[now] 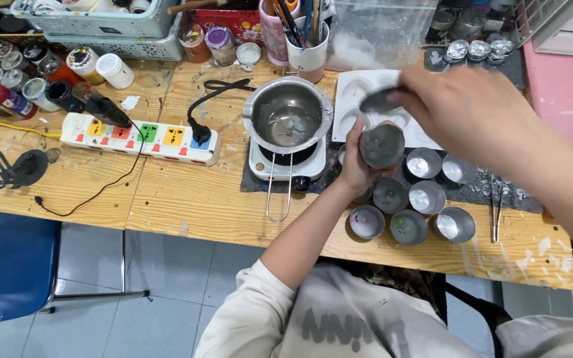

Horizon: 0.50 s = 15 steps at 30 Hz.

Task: Scraping out leftover wax from small metal candle tins using a spoon.

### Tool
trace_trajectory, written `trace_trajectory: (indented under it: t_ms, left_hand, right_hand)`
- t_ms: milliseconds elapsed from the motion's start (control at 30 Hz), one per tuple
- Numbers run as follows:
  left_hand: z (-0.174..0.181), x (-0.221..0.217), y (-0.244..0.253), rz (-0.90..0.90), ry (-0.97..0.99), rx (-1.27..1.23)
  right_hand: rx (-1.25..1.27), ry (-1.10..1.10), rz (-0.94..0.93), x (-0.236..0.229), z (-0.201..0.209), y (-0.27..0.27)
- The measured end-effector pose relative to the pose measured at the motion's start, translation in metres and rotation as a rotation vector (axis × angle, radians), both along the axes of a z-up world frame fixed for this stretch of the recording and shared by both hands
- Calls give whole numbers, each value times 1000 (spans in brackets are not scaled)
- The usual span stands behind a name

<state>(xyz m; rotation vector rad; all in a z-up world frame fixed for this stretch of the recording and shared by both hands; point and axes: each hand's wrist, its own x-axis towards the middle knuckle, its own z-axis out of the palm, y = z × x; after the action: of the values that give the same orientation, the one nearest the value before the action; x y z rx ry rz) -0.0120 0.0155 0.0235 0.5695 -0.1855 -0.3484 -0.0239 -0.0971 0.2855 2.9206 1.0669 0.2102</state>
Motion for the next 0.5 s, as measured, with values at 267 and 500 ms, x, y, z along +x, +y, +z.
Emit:
trace_trajectory:
  t_ms: [267,500]
  left_hand:
    - [23,-12,4,146,-207,125]
    - [26,-14,-2,270,-265,259]
  right_hand:
    - [-160,-88,-86,-34,-39,-45]
    - [-227,-242,-98,-33,-75,-34]
